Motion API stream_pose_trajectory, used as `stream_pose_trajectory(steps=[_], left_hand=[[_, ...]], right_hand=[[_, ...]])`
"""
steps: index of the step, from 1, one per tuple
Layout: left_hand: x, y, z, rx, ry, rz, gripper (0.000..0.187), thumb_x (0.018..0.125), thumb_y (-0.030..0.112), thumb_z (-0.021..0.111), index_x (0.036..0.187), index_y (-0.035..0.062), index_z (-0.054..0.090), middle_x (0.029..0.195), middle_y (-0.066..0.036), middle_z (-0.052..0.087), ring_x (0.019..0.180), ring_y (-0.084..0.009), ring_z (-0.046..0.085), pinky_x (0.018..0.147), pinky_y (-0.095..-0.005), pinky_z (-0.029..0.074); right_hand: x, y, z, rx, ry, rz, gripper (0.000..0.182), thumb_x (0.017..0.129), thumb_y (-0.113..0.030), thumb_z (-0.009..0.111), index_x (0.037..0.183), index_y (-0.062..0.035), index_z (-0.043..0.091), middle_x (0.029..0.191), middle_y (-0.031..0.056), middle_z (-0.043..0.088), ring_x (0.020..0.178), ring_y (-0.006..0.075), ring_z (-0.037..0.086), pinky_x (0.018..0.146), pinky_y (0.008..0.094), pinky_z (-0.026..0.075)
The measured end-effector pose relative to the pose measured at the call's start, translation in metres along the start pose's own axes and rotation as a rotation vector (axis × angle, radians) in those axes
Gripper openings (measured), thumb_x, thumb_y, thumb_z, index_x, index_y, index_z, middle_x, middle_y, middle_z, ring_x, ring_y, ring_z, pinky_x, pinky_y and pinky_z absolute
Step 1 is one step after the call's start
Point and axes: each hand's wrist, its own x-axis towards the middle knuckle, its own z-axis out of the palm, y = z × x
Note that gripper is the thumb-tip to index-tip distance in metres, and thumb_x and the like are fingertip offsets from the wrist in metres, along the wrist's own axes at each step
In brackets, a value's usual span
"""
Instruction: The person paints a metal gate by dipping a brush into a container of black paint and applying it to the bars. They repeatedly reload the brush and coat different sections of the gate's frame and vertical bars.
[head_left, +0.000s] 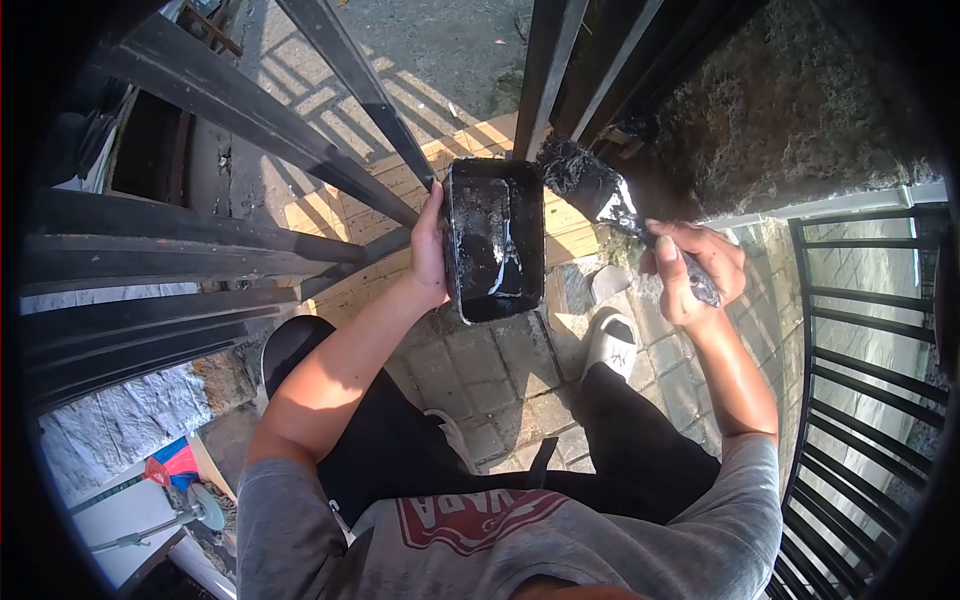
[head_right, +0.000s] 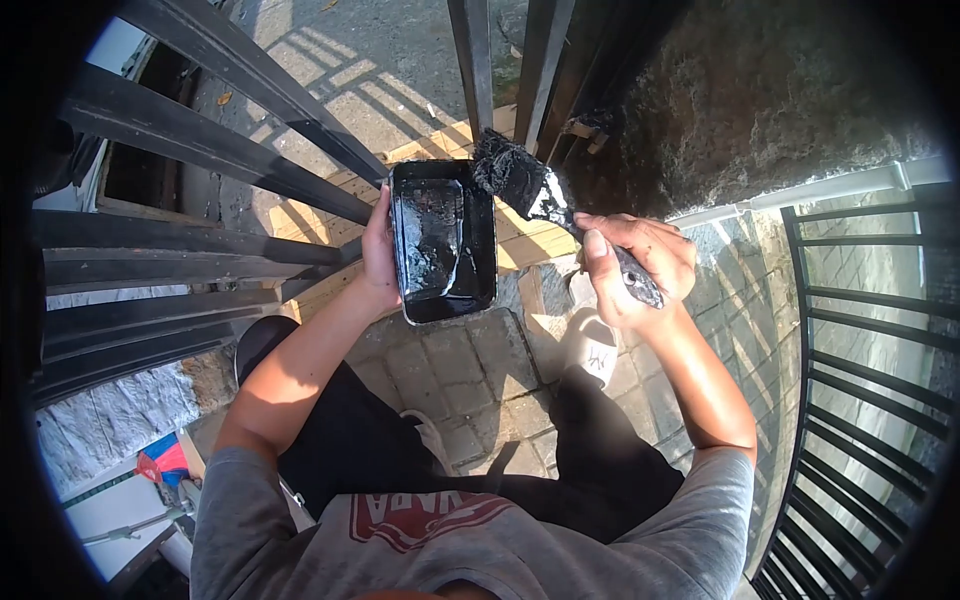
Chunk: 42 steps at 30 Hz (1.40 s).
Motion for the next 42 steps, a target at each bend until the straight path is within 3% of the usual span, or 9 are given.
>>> stream_pose_trajectory(steps=[4,6,12,22,25,31,35,38,42], left_hand=[[-0.002,0.0,-0.002,0.037,0.036,-0.002,0.08,0.104,0.067,0.029,0.152,0.0056,0.043,0.143,-0.022,0.058,0.126,-0.0352,0.063,0.107,-0.0529,0.053],[-0.003,0.002,-0.001,0.046,0.049,0.003,0.079,0.104,0.067,0.03,0.151,0.0055,0.044,0.141,-0.022,0.059,0.125,-0.0344,0.064,0.106,-0.0524,0.053],[-0.006,0.005,-0.001,0.012,0.078,-0.011,0.081,0.101,0.071,0.036,0.145,0.0052,0.051,0.135,-0.02,0.063,0.118,-0.0326,0.067,0.102,-0.0502,0.055],[-0.008,0.004,-0.005,0.01,0.057,-0.043,0.081,0.103,0.066,0.029,0.15,0.0027,0.046,0.139,-0.024,0.06,0.123,-0.037,0.065,0.107,-0.0524,0.053],[-0.009,0.005,0.0,0.003,0.026,-0.046,0.081,0.104,0.065,0.025,0.151,0.0026,0.044,0.14,-0.024,0.059,0.124,-0.0367,0.064,0.107,-0.0518,0.053],[-0.013,0.005,0.002,0.038,0.06,-0.039,0.081,0.104,0.065,0.024,0.153,0.0038,0.043,0.143,-0.023,0.058,0.125,-0.0372,0.064,0.108,-0.0523,0.052],[-0.013,0.003,0.003,0.013,0.023,-0.01,0.08,0.104,0.064,0.024,0.153,0.0037,0.043,0.143,-0.023,0.058,0.125,-0.0369,0.064,0.107,-0.0523,0.053],[-0.012,0.005,-0.002,0.023,0.054,0.002,0.079,0.104,0.064,0.025,0.153,0.0036,0.043,0.142,-0.023,0.058,0.125,-0.0366,0.064,0.107,-0.0523,0.053],[-0.014,0.006,-0.004,0.049,0.073,0.012,0.079,0.104,0.063,0.026,0.152,0.0033,0.044,0.142,-0.024,0.058,0.125,-0.0359,0.064,0.107,-0.052,0.053]], right_hand=[[-0.012,0.006,-0.022,-0.258,0.129,-0.012,0.019,0.097,-0.002,0.059,0.105,0.0084,0.072,0.081,0.0181,0.076,0.067,0.0213,0.075,0.064,0.0299,0.057],[-0.008,0.016,-0.02,-0.383,0.155,-0.159,0.018,0.093,0.003,0.062,0.108,0.0083,0.07,0.075,0.0122,0.074,0.065,0.022,0.074,0.064,0.0299,0.058],[-0.036,0.07,0.012,-0.373,-0.077,-0.126,0.034,0.084,0.007,0.069,0.118,0.0076,0.067,0.071,0.0114,0.062,0.055,0.0237,0.059,0.054,0.0358,0.05],[-0.033,0.099,0.049,-0.539,-0.289,0.017,0.052,0.088,-0.008,0.069,0.136,0.0074,0.054,0.091,0.0157,0.062,0.081,0.0334,0.067,0.07,0.0425,0.057],[-0.035,0.102,0.068,-0.55,-0.408,0.159,0.053,0.088,-0.011,0.069,0.134,0.0096,0.053,0.093,0.0176,0.063,0.084,0.0341,0.068,0.071,0.0438,0.059],[-0.01,0.081,0.069,-0.47,-0.144,0.033,0.037,0.09,-0.005,0.067,0.123,0.0095,0.062,0.083,0.0193,0.066,0.069,0.0361,0.068,0.062,0.0456,0.056],[-0.028,0.102,0.084,-0.624,-0.443,0.145,0.045,0.092,-0.016,0.063,0.126,0.012,0.057,0.089,0.0192,0.067,0.078,0.0361,0.071,0.072,0.0461,0.059],[-0.021,0.096,0.084,-0.503,-0.576,0.234,0.042,0.089,-0.012,0.066,0.123,0.0104,0.057,0.088,0.0205,0.065,0.081,0.0376,0.07,0.072,0.0464,0.059],[-0.008,0.079,0.07,-0.498,-0.168,0.017,0.045,0.087,0.0,0.068,0.131,0.0071,0.058,0.081,0.0178,0.063,0.067,0.0358,0.066,0.061,0.0442,0.054]])
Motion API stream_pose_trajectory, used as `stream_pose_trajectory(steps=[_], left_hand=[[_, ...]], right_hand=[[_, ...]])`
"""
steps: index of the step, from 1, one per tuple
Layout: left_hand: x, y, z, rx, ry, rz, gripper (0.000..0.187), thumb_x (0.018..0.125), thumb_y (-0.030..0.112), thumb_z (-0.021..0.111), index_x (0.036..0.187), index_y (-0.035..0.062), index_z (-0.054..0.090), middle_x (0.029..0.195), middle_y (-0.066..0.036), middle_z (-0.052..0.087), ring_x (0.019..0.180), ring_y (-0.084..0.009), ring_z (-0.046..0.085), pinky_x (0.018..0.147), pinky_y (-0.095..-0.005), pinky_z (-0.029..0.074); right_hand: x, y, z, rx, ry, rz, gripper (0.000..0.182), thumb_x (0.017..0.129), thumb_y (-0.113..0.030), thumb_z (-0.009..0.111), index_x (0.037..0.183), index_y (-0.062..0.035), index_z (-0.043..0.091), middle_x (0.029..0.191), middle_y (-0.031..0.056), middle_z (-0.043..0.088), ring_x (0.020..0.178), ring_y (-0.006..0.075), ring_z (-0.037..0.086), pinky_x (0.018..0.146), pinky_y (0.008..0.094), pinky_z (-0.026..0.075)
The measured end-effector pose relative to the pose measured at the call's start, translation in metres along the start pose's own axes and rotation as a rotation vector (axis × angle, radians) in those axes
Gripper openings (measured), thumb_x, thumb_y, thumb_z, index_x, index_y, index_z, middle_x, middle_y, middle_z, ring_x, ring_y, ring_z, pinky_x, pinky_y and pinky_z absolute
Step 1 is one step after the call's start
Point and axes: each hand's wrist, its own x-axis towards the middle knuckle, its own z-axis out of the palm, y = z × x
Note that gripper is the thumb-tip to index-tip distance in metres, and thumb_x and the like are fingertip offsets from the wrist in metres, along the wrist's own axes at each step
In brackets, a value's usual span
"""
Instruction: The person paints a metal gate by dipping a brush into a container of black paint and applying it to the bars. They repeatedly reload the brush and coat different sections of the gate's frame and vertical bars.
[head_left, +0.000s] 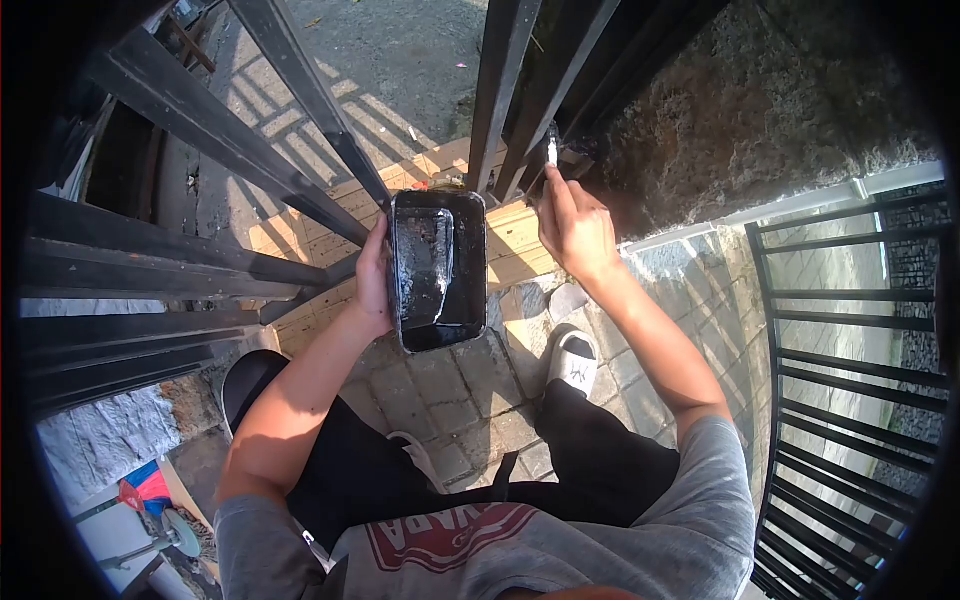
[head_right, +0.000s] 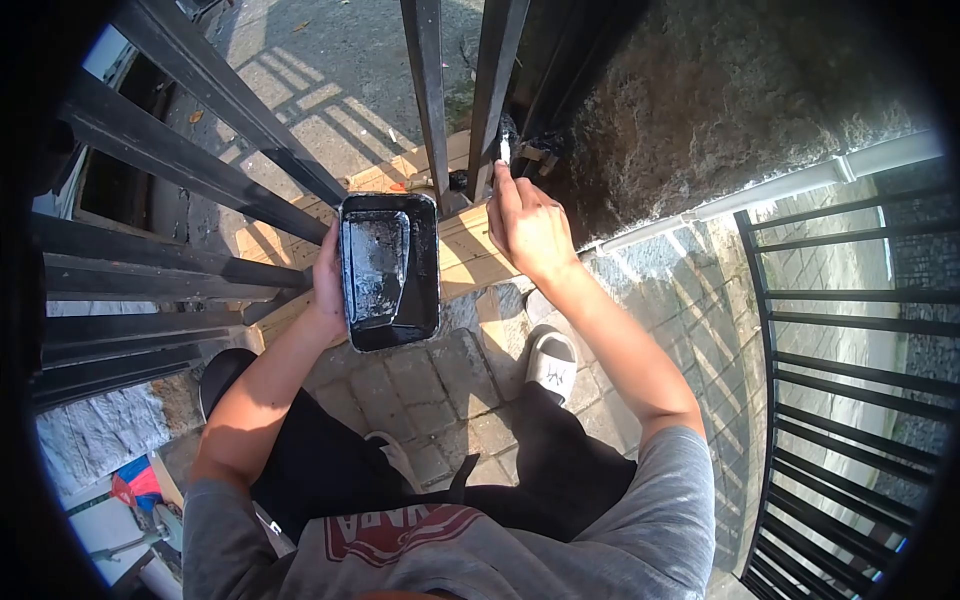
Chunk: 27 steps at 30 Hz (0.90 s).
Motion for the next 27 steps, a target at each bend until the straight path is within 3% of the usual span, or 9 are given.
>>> stream_pose_trajectory(steps=[3,7,8,13,16,20,22,24,27], left_hand=[[-0.003,0.002,0.003,-0.008,0.001,0.003,0.078,0.104,0.064,0.029,0.151,0.0043,0.046,0.141,-0.022,0.06,0.124,-0.0337,0.064,0.107,-0.0488,0.053],[-0.006,0.005,0.008,-0.022,-0.023,-0.02,0.078,0.104,0.064,0.029,0.152,0.0046,0.045,0.141,-0.022,0.059,0.125,-0.0337,0.064,0.107,-0.0483,0.053],[-0.005,0.005,0.009,-0.025,-0.039,-0.014,0.08,0.104,0.065,0.028,0.152,0.004,0.044,0.142,-0.023,0.058,0.125,-0.0349,0.064,0.107,-0.0499,0.053],[-0.003,0.003,0.008,-0.028,-0.028,-0.01,0.085,0.102,0.069,0.026,0.153,0.0027,0.042,0.144,-0.026,0.055,0.126,-0.0395,0.062,0.107,-0.055,0.052],[-0.001,0.002,0.004,-0.028,-0.023,-0.017,0.085,0.102,0.069,0.027,0.153,0.0031,0.042,0.144,-0.026,0.056,0.126,-0.0394,0.062,0.108,-0.055,0.051],[0.001,0.001,0.0,-0.056,-0.057,-0.038,0.085,0.101,0.069,0.028,0.154,0.0036,0.042,0.144,-0.025,0.056,0.126,-0.0388,0.062,0.108,-0.0545,0.051],[0.002,0.001,0.001,-0.055,-0.019,-0.026,0.085,0.101,0.069,0.029,0.154,0.0034,0.042,0.145,-0.025,0.055,0.126,-0.0391,0.062,0.108,-0.0543,0.051],[0.001,0.002,0.0,-0.057,-0.009,-0.022,0.085,0.101,0.069,0.029,0.154,0.0031,0.042,0.145,-0.025,0.055,0.127,-0.0392,0.062,0.108,-0.0542,0.051],[0.002,0.001,-0.002,-0.061,-0.04,-0.036,0.085,0.101,0.069,0.029,0.154,0.0028,0.041,0.146,-0.026,0.054,0.128,-0.0393,0.061,0.108,-0.0541,0.051]], right_hand=[[-0.005,0.011,-0.007,0.007,0.083,-0.026,0.048,0.091,-0.011,0.069,0.134,0.0065,0.057,0.081,0.0129,0.061,0.07,0.0313,0.067,0.061,0.0417,0.057],[-0.017,0.023,0.002,-0.001,-0.123,0.067,0.048,0.092,-0.015,0.069,0.135,0.0024,0.059,0.084,0.0131,0.063,0.072,0.0324,0.068,0.065,0.0435,0.058],[-0.019,0.027,0.008,-0.027,-0.141,0.036,0.048,0.091,-0.014,0.069,0.134,0.0051,0.059,0.083,0.0141,0.063,0.072,0.0327,0.068,0.066,0.0439,0.058],[0.013,0.001,-0.022,0.001,0.046,-0.049,0.048,0.086,-0.006,0.072,0.129,0.0106,0.059,0.077,0.0159,0.062,0.066,0.0309,0.067,0.06,0.0395,0.057],[0.041,-0.008,-0.053,-0.012,0.27,-0.138,0.046,0.085,-0.003,0.072,0.127,0.0098,0.06,0.075,0.013,0.061,0.064,0.0285,0.066,0.058,0.0385,0.055],[0.033,-0.004,-0.036,-0.088,0.074,-0.029,0.048,0.085,-0.001,0.074,0.131,0.0035,0.062,0.076,0.0127,0.065,0.064,0.0283,0.067,0.059,0.0382,0.055],[0.026,-0.001,-0.025,-0.131,-0.044,-0.033,0.051,0.085,-0.001,0.074,0.133,0.0032,0.059,0.078,0.0115,0.065,0.072,0.0291,0.068,0.064,0.0376,0.056],[0.028,0.003,-0.032,-0.037,-0.081,-0.031,0.045,0.081,0.003,0.076,0.124,0.0038,0.063,0.077,0.011,0.065,0.068,0.0294,0.068,0.061,0.0371,0.056],[0.042,-0.001,-0.053,0.012,0.079,-0.155,0.037,0.076,0.005,0.08,0.11,0.0034,0.066,0.074,0.0112,0.066,0.064,0.0292,0.068,0.057,0.0367,0.055]])
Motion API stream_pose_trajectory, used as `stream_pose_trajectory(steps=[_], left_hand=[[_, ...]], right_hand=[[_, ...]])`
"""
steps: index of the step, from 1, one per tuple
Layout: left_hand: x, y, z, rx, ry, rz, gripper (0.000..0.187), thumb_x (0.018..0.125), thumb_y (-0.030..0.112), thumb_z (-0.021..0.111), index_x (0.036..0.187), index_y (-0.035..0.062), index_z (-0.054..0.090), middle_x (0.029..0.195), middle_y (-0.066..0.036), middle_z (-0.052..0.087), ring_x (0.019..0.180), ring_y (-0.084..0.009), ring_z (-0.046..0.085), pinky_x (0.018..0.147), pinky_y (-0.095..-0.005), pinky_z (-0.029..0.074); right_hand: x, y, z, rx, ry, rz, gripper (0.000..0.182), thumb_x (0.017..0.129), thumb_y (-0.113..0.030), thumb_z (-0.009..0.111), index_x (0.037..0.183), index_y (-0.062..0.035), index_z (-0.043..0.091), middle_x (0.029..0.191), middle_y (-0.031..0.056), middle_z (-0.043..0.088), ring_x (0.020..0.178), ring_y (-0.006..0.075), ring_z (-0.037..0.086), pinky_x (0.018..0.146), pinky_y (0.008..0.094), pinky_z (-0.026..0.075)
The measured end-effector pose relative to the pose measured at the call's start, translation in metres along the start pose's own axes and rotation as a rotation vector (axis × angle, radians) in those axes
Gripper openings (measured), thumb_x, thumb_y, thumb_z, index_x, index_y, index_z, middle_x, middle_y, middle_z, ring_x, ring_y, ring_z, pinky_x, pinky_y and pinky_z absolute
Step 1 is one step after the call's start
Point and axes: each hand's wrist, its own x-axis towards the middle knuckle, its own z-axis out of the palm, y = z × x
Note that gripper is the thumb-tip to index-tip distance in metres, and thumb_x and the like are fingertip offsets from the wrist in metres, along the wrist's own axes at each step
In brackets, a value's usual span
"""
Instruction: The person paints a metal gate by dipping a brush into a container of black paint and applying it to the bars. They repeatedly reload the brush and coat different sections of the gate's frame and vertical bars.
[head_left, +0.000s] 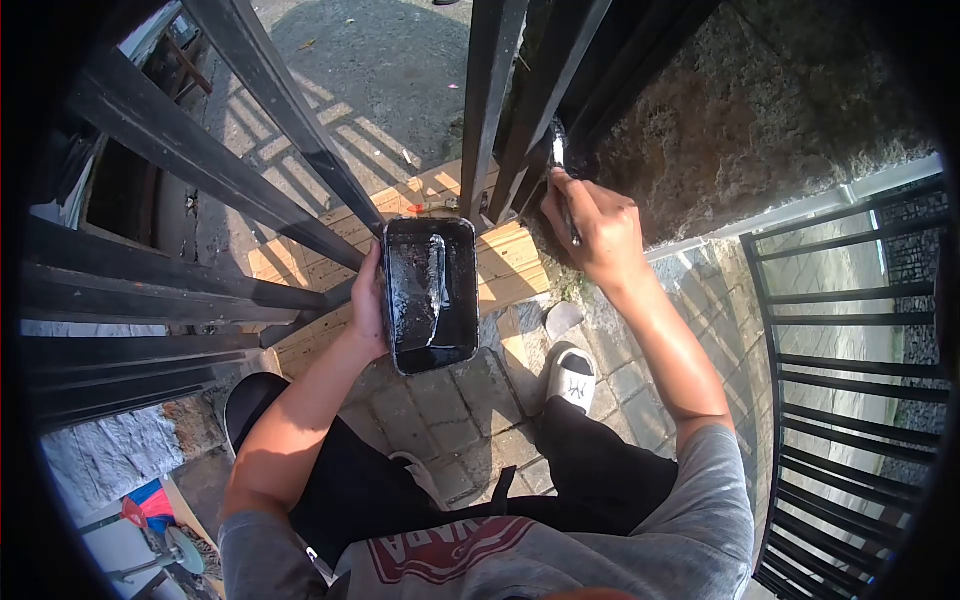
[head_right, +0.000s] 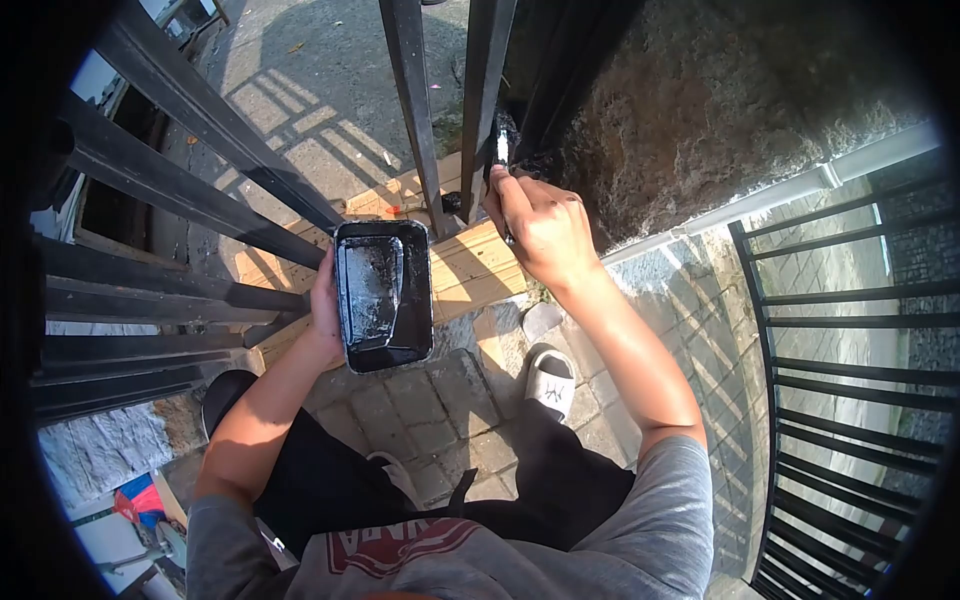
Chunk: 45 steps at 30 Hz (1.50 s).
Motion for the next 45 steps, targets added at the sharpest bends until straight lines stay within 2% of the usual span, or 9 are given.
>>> stream_pose_trajectory(steps=[4,7,12,16,23,27,30,40,45], left_hand=[[0.001,-0.001,0.0,0.03,0.002,0.007,0.085,0.101,0.069,0.03,0.154,0.0029,0.041,0.146,-0.025,0.054,0.128,-0.0394,0.061,0.109,-0.0543,0.05],[0.004,-0.002,0.001,0.033,-0.023,0.008,0.085,0.101,0.069,0.03,0.154,0.003,0.041,0.146,-0.025,0.054,0.128,-0.0395,0.061,0.109,-0.0546,0.05],[0.005,-0.003,0.004,0.018,-0.004,-0.004,0.084,0.102,0.068,0.029,0.154,0.0035,0.042,0.146,-0.025,0.054,0.128,-0.0393,0.061,0.109,-0.0548,0.05],[0.006,-0.007,0.004,0.039,0.004,-0.024,0.084,0.101,0.069,0.028,0.153,0.0037,0.042,0.145,-0.025,0.055,0.127,-0.0391,0.061,0.108,-0.0546,0.051],[0.006,-0.008,0.01,0.025,-0.033,-0.046,0.086,0.101,0.07,0.027,0.152,0.003,0.043,0.143,-0.026,0.056,0.126,-0.0393,0.062,0.107,-0.0548,0.052],[0.004,-0.007,0.013,-0.002,-0.013,-0.051,0.087,0.101,0.071,0.028,0.152,0.0033,0.043,0.143,-0.026,0.056,0.125,-0.0405,0.062,0.108,-0.0558,0.051],[0.003,-0.005,0.011,0.006,0.016,-0.042,0.087,0.1,0.071,0.028,0.153,0.0034,0.043,0.143,-0.026,0.056,0.125,-0.0408,0.062,0.108,-0.0562,0.051],[0.004,-0.001,0.014,0.009,-0.072,-0.003,0.081,0.103,0.066,0.026,0.155,0.0044,0.039,0.146,-0.024,0.054,0.13,-0.0359,0.06,0.109,-0.0521,0.051],[0.004,-0.004,0.016,0.002,-0.038,-0.006,0.082,0.103,0.066,0.026,0.154,0.0041,0.041,0.145,-0.024,0.055,0.129,-0.0358,0.061,0.109,-0.0515,0.051]], right_hand=[[0.008,0.006,-0.007,-0.05,0.113,-0.071,0.026,0.075,0.002,0.082,0.089,-0.0012,0.06,0.072,0.0114,0.064,0.06,0.0299,0.066,0.053,0.038,0.052],[0.003,0.006,0.004,-0.125,-0.106,0.023,0.03,0.076,-0.001,0.082,0.081,-0.0048,0.053,0.068,0.0096,0.06,0.057,0.0303,0.063,0.05,0.039,0.049],[0.014,0.008,-0.008,-0.057,0.031,-0.059,0.019,0.085,-0.012,0.07,0.092,-0.0097,0.053,0.072,0.0053,0.059,0.066,0.0268,0.069,0.056,0.0399,0.054],[0.014,0.001,-0.001,-0.248,-0.197,-0.038,0.02,0.084,-0.014,0.071,0.09,-0.009,0.053,0.071,0.0055,0.058,0.065,0.0259,0.069,0.054,0.0406,0.054],[0.029,-0.005,-0.017,-0.078,-0.031,0.011,0.023,0.079,-0.008,0.075,0.085,-0.0083,0.053,0.069,0.0065,0.056,0.063,0.0296,0.064,0.055,0.0429,0.051],[0.024,-0.001,-0.005,-0.24,-0.366,-0.046,0.015,0.083,-0.012,0.068,0.09,-0.0107,0.056,0.069,0.0056,0.056,0.065,0.0263,0.068,0.055,0.0399,0.055],[0.023,-0.004,-0.02,-0.163,-0.126,-0.082,0.014,0.081,-0.012,0.068,0.09,-0.0132,0.058,0.069,0.0049,0.056,0.064,0.0234,0.067,0.054,0.0378,0.054],[0.002,0.008,-0.013,-0.057,0.004,-0.289,0.019,0.069,-0.009,0.069,0.08,-0.0136,0.055,0.069,0.0023,0.049,0.061,0.0212,0.061,0.053,0.0361,0.051],[-0.011,0.016,-0.002,-0.058,-0.198,-0.273,0.022,0.069,-0.009,0.07,0.087,-0.0127,0.057,0.068,0.0033,0.046,0.062,0.0226,0.061,0.054,0.037,0.051]])
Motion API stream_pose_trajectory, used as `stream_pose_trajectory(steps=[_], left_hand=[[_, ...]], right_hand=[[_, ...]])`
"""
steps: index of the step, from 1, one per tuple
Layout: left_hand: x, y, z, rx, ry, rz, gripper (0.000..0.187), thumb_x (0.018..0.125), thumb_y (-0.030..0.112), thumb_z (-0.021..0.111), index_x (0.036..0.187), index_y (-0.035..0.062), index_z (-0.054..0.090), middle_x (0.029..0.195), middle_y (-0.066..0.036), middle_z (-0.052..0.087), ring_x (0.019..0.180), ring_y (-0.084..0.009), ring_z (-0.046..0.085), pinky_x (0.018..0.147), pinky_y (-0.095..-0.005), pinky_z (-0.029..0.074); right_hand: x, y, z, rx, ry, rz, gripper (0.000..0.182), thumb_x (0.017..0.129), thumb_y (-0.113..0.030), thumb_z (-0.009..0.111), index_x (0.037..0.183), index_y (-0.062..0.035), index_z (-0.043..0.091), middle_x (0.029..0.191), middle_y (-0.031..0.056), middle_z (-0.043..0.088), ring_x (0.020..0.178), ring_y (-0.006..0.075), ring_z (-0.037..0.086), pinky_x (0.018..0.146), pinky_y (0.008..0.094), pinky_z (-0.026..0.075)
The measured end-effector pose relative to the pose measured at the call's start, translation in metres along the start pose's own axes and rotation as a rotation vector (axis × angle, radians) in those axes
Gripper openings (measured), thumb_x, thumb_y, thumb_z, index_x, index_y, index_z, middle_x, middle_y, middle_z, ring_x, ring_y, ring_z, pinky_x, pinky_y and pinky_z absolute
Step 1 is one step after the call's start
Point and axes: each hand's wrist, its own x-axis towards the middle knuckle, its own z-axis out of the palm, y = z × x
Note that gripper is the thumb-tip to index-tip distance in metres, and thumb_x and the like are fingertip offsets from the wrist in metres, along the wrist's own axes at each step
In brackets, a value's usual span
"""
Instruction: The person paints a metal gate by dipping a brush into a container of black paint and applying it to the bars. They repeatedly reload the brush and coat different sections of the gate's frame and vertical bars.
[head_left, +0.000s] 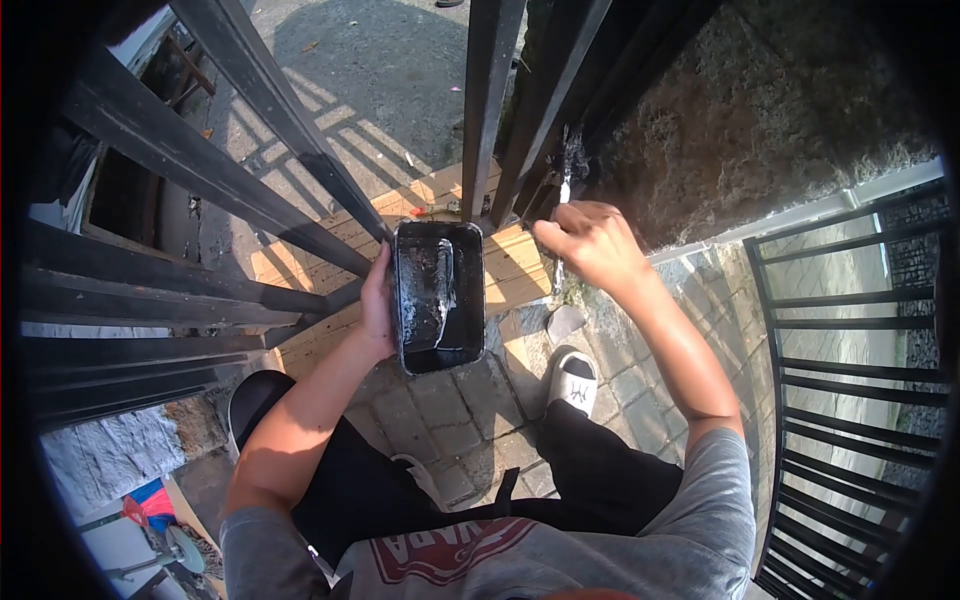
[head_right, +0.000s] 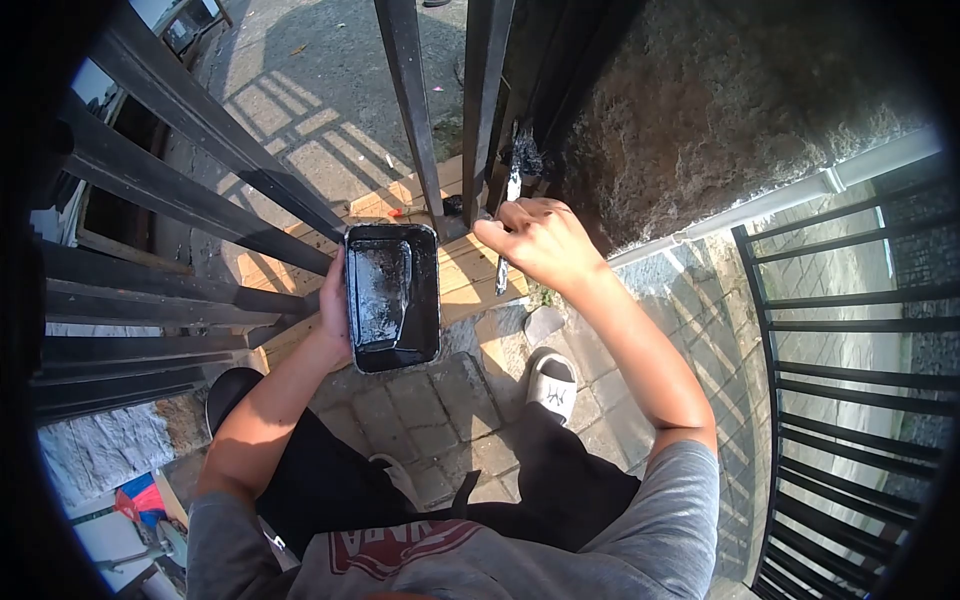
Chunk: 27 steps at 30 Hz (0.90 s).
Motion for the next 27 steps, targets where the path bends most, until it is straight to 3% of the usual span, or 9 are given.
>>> stream_pose_trajectory(steps=[3,6,11,14,16,18,23,26,27], left_hand=[[0.001,0.001,-0.003,0.031,0.013,0.0,0.083,0.102,0.067,0.027,0.154,0.0041,0.041,0.145,-0.024,0.055,0.128,-0.0361,0.061,0.109,-0.0517,0.051],[-0.001,-0.002,-0.005,0.034,0.001,-0.026,0.083,0.103,0.067,0.024,0.154,0.0035,0.041,0.145,-0.024,0.055,0.129,-0.0361,0.061,0.109,-0.0515,0.051],[0.001,-0.003,-0.001,0.035,-0.012,-0.003,0.082,0.103,0.066,0.023,0.153,0.0029,0.041,0.145,-0.024,0.055,0.128,-0.0365,0.061,0.109,-0.0519,0.052],[0.001,-0.001,-0.002,0.019,-0.011,0.002,0.082,0.103,0.065,0.023,0.153,0.0031,0.041,0.145,-0.024,0.056,0.129,-0.036,0.061,0.109,-0.0512,0.052],[0.0,-0.001,-0.004,0.013,0.007,-0.011,0.082,0.103,0.065,0.023,0.153,0.0033,0.041,0.144,-0.024,0.056,0.128,-0.0355,0.061,0.108,-0.0506,0.053],[-0.001,-0.002,-0.005,0.025,0.038,-0.02,0.082,0.103,0.066,0.024,0.153,0.0035,0.042,0.144,-0.023,0.056,0.128,-0.0349,0.061,0.108,-0.0499,0.053],[0.0,-0.002,-0.005,0.056,0.049,-0.012,0.08,0.103,0.065,0.027,0.153,0.004,0.043,0.144,-0.024,0.056,0.127,-0.0355,0.063,0.108,-0.0512,0.052],[0.0,-0.002,-0.006,0.038,0.06,-0.009,0.08,0.103,0.065,0.028,0.152,0.0035,0.044,0.142,-0.024,0.058,0.124,-0.0352,0.064,0.106,-0.0507,0.054],[0.0,-0.003,-0.006,0.024,0.059,-0.016,0.08,0.103,0.065,0.028,0.151,0.0033,0.045,0.142,-0.023,0.059,0.123,-0.0351,0.065,0.105,-0.0504,0.054]], right_hand=[[-0.001,0.001,-0.002,0.046,-0.016,-0.002,0.022,0.07,-0.009,0.07,0.087,-0.0125,0.057,0.068,0.0035,0.046,0.064,0.0225,0.062,0.056,0.0372,0.052],[0.006,-0.001,-0.017,0.014,0.133,-0.119,0.018,0.073,-0.01,0.069,0.088,-0.0125,0.058,0.069,0.0038,0.048,0.064,0.0229,0.062,0.057,0.0376,0.053],[0.008,-0.003,-0.003,-0.003,-0.192,0.11,0.021,0.075,-0.004,0.068,0.091,-0.0119,0.057,0.073,0.0073,0.055,0.072,0.0253,0.068,0.06,0.0406,0.053],[0.012,-0.001,-0.012,0.177,-0.22,0.11,0.017,0.077,-0.005,0.067,0.09,-0.0112,0.057,0.071,0.0071,0.053,0.068,0.0253,0.066,0.059,0.0403,0.052],[0.017,0.002,-0.02,0.022,0.082,0.002,0.018,0.07,-0.007,0.069,0.082,-0.0124,0.056,0.066,0.0044,0.044,0.061,0.0232,0.059,0.053,0.0383,0.049],[0.014,0.008,-0.025,0.064,0.151,0.035,0.019,0.069,-0.009,0.069,0.079,-0.0128,0.054,0.066,0.0031,0.042,0.062,0.0215,0.058,0.053,0.0374,0.048],[-0.007,0.007,0.027,-0.086,-0.243,-0.002,0.024,0.076,-0.008,0.069,0.095,-0.0152,0.057,0.074,0.0065,0.057,0.076,0.0249,0.07,0.062,0.0377,0.054],[0.005,0.002,0.02,0.247,-0.277,0.143,0.032,0.063,0.0,0.071,0.089,-0.0105,0.056,0.071,0.0079,0.05,0.071,0.0282,0.063,0.06,0.0424,0.051],[0.005,0.003,0.016,0.146,-0.263,0.086,0.019,0.077,-0.007,0.067,0.09,-0.0126,0.056,0.073,0.007,0.055,0.075,0.0264,0.068,0.062,0.0391,0.054]])
